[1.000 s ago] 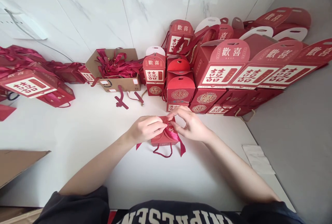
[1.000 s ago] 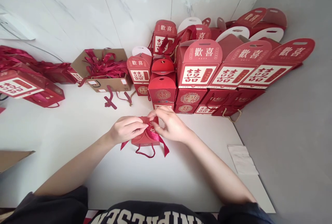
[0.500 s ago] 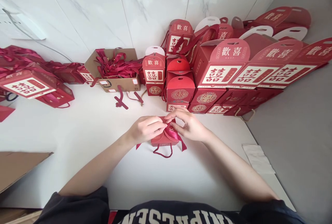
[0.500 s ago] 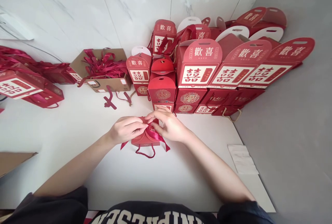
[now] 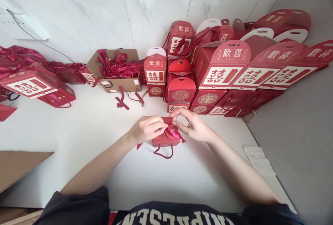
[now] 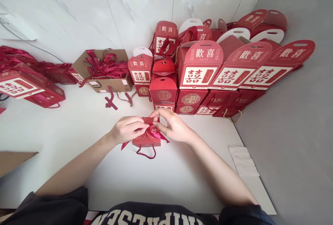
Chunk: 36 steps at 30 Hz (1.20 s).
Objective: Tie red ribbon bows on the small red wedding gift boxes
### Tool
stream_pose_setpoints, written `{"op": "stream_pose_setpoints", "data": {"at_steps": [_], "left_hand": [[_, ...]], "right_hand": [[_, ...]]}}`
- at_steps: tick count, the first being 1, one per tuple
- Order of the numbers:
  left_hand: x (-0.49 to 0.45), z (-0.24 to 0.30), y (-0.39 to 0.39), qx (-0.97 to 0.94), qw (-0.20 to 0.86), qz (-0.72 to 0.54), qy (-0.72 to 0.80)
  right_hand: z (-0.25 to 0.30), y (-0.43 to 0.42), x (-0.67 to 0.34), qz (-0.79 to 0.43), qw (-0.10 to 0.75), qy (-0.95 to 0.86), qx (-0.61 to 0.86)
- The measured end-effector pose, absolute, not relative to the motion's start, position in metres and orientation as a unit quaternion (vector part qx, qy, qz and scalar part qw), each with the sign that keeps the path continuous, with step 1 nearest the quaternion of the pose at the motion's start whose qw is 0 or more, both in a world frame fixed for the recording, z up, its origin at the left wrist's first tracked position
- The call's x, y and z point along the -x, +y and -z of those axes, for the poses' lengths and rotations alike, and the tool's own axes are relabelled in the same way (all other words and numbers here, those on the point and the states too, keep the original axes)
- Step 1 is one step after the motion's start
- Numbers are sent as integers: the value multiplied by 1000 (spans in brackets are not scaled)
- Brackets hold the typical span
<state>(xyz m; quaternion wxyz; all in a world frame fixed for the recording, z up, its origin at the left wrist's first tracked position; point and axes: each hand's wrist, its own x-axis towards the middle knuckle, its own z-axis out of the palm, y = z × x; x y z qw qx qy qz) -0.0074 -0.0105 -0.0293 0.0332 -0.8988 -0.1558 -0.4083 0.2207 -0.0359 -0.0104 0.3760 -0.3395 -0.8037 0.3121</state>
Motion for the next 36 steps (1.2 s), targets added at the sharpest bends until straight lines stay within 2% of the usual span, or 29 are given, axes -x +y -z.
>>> {"op": "stream_pose_setpoints", "data": {"at_steps": [5, 11, 13, 16, 21, 24, 28, 30, 33, 36], "left_hand": [[7, 26, -11, 903, 37, 399, -156], [6, 26, -11, 899, 30, 407, -158], [6, 27, -11, 899, 32, 406, -160], [6, 27, -11, 901, 36, 401, -161], [6, 28, -12, 901, 48, 402, -156], [6, 26, -12, 900, 54, 407, -146], [5, 23, -13, 902, 49, 407, -138], [5, 22, -13, 902, 50, 405, -141], [5, 22, -13, 902, 53, 404, -144], [6, 22, -12, 904, 64, 400, -133]], "right_hand": [[13, -37, -216, -347, 362, -799, 331], [13, -36, -219, -407, 407, -747, 332], [12, -36, -219, -411, 398, -745, 343], [13, -37, -216, -377, 371, -772, 352], [20, -39, -206, -274, 424, -782, 366], [24, -38, -206, -160, 428, -807, 374], [14, -35, -222, 93, 356, -812, 454], [3, -36, -238, 152, 319, -797, 490], [-15, -41, -268, 127, 271, -799, 521], [-24, -47, -286, -48, 196, -867, 455]]}}
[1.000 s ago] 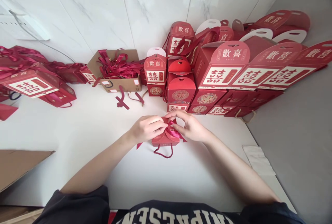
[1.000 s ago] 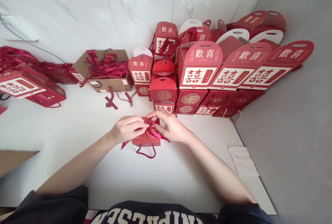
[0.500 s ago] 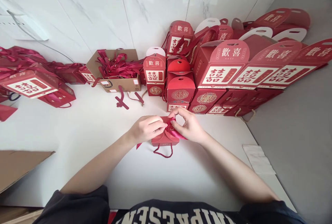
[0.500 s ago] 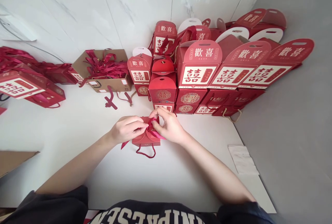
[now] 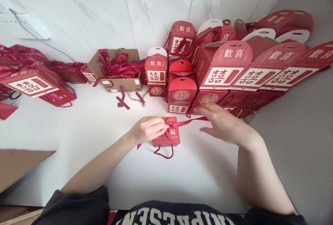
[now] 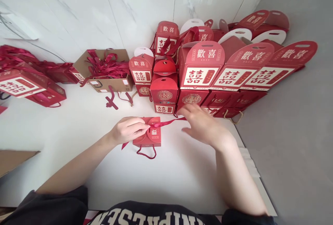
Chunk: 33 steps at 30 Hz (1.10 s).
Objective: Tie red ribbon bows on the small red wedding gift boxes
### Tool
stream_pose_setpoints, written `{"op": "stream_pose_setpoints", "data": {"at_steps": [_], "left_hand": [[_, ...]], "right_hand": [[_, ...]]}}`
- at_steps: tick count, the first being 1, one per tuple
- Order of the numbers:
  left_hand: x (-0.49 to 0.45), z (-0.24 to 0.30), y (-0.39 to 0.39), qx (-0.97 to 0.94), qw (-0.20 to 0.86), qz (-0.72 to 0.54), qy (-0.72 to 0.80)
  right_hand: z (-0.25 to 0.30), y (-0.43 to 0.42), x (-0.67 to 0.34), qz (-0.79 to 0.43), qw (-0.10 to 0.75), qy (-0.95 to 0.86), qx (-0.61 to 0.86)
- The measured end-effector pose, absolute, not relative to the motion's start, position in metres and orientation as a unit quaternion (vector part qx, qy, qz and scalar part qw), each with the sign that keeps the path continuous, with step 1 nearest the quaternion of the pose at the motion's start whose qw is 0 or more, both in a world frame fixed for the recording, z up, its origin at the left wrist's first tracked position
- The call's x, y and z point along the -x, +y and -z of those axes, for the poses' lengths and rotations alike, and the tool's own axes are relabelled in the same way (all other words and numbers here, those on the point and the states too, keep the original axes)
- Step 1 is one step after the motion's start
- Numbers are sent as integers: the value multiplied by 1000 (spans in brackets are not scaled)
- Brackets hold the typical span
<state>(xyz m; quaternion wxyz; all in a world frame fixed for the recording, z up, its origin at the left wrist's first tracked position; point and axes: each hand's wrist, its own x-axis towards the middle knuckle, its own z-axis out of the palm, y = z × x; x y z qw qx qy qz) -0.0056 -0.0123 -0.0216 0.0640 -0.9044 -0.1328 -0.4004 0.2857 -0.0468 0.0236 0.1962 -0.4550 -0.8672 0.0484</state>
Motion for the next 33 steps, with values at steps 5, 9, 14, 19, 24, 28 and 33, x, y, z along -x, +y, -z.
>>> {"op": "stream_pose_setpoints", "data": {"at_steps": [5, 9, 14, 19, 24, 28, 33], "left_hand": [[6, 19, -12, 910, 90, 387, -115], [6, 17, -13, 913, 99, 379, -114], [6, 19, -12, 914, 82, 379, -121], [6, 16, -16, 910, -104, 345, -204], [13, -7, -17, 807, -360, 241, -401], [22, -22, -10, 720, -482, 117, -485], [28, -27, -3, 692, -542, 39, -475]], "right_hand": [[-12, -37, -265, -321, 209, -811, 442], [11, -20, -241, -451, 211, -726, 475], [20, -18, -233, -597, 239, -626, 441], [15, -24, -228, -641, 228, -613, 403], [15, -22, -229, -626, 240, -627, 397], [13, -21, -230, -619, 235, -640, 391], [9, -22, -232, -612, 225, -659, 375]]}}
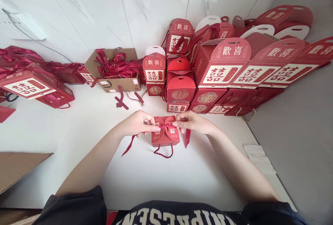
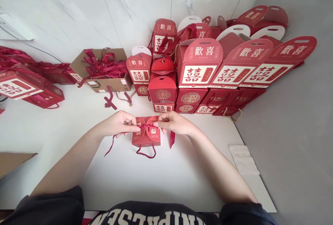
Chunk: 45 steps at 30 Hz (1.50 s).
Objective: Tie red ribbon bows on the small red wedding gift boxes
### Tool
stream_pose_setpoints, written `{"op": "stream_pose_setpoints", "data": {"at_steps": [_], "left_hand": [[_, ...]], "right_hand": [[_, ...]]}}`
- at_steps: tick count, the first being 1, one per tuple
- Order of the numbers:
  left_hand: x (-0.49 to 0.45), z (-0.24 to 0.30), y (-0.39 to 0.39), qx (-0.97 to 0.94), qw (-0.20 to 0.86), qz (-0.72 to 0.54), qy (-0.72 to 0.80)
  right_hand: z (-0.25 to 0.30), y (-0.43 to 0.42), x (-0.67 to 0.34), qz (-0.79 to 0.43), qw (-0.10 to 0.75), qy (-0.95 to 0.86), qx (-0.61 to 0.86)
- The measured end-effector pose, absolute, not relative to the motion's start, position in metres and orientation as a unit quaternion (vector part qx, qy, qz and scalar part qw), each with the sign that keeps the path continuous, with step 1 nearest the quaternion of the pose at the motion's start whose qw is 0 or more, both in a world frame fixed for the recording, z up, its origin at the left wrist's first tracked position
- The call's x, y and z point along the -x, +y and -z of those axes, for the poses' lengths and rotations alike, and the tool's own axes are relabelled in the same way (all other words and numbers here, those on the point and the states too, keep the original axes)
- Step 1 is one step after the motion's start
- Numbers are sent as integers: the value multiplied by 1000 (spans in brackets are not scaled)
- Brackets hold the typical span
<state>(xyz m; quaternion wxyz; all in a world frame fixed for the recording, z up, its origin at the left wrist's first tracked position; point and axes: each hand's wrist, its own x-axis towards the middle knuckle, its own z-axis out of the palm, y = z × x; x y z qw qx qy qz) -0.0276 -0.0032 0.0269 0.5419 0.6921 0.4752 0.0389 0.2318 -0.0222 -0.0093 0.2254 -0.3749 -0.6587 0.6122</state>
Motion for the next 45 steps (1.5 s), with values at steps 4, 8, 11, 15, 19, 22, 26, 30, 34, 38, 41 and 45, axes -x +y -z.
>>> {"op": "stream_pose_setpoints", "data": {"at_steps": [4, 8, 11, 15, 19, 22, 26, 30, 34, 38, 41, 45], "left_hand": [[34, -25, 1, -695, 572, -11, 435], [38, -24, 3, -677, 607, 28, 415], [38, -25, 2, -656, 636, 43, 404], [35, -25, 1, -652, 656, 23, 379], [34, -23, 2, -656, 651, 14, 383], [37, -21, 5, -664, 632, 22, 399], [46, -17, 10, -661, 634, 45, 399], [57, -15, 18, -671, 624, 109, 385], [64, -16, 23, -701, 635, 120, 302], [57, -18, 21, -770, 588, -35, 247], [46, -12, 18, -773, 580, -129, 223], [32, 3, 14, -750, 602, -162, 221]], "right_hand": [[8, -21, -240, -595, 202, -676, 385], [6, -23, -244, -586, 164, -688, 396], [3, -26, -242, -588, 143, -698, 383], [2, -29, -238, -602, 145, -693, 369], [1, -29, -238, -589, 151, -703, 368], [2, -27, -239, -577, 141, -711, 376], [3, -26, -240, -590, 117, -692, 398], [4, -27, -241, -597, 111, -671, 425], [3, -27, -242, -616, 107, -657, 421], [3, -26, -241, -626, 108, -649, 418], [5, -25, -242, -626, 105, -652, 415], [5, -25, -242, -629, 103, -650, 413]]}}
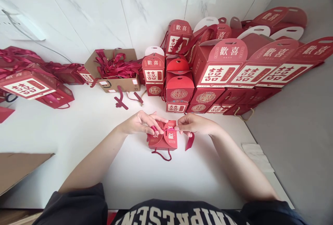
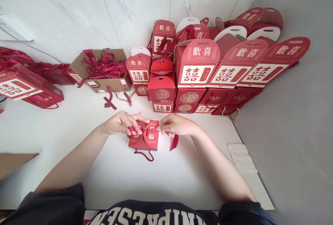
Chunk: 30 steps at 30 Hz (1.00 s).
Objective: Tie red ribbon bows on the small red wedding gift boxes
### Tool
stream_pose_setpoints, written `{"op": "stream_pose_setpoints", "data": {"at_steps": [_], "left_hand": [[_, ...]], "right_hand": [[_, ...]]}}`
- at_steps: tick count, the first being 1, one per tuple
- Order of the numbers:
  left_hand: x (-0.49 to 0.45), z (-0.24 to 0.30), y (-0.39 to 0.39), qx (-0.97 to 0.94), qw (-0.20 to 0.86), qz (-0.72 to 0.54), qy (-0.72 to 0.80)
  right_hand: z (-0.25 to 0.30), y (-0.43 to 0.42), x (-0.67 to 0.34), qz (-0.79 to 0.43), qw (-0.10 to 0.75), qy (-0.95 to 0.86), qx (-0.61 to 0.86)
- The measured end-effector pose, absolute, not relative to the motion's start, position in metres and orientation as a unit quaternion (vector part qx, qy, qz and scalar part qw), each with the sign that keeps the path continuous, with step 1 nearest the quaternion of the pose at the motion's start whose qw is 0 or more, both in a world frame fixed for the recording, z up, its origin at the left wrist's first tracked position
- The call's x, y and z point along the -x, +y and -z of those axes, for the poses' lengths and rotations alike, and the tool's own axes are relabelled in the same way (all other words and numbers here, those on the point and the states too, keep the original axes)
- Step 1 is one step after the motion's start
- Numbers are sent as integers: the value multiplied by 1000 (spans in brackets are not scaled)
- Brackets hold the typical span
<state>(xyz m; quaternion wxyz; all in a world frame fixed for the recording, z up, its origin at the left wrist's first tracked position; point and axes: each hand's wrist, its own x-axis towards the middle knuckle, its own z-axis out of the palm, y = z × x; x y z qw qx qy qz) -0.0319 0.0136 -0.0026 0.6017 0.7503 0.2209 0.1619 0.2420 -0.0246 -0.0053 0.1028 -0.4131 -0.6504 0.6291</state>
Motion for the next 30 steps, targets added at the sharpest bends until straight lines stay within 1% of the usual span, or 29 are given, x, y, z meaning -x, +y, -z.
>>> {"op": "stream_pose_setpoints", "data": {"at_steps": [5, 9, 16, 22, 27, 30], "left_hand": [[21, 12, 9, -757, 539, -205, 307], [17, 14, 5, -774, 514, -219, 297], [17, 14, 2, -773, 532, -219, 266], [18, 10, 6, -786, 519, -165, 292], [19, 7, 3, -766, 547, -137, 309], [19, 5, 1, -751, 562, -122, 325]], "right_hand": [[4, -24, -242, -631, 111, -654, 402], [6, -22, -242, -624, 124, -663, 394], [11, -20, -242, -632, 127, -663, 379], [9, -20, -244, -626, 126, -674, 372], [0, -19, -252, -641, 117, -696, 301], [0, -20, -252, -662, 144, -686, 264]]}}
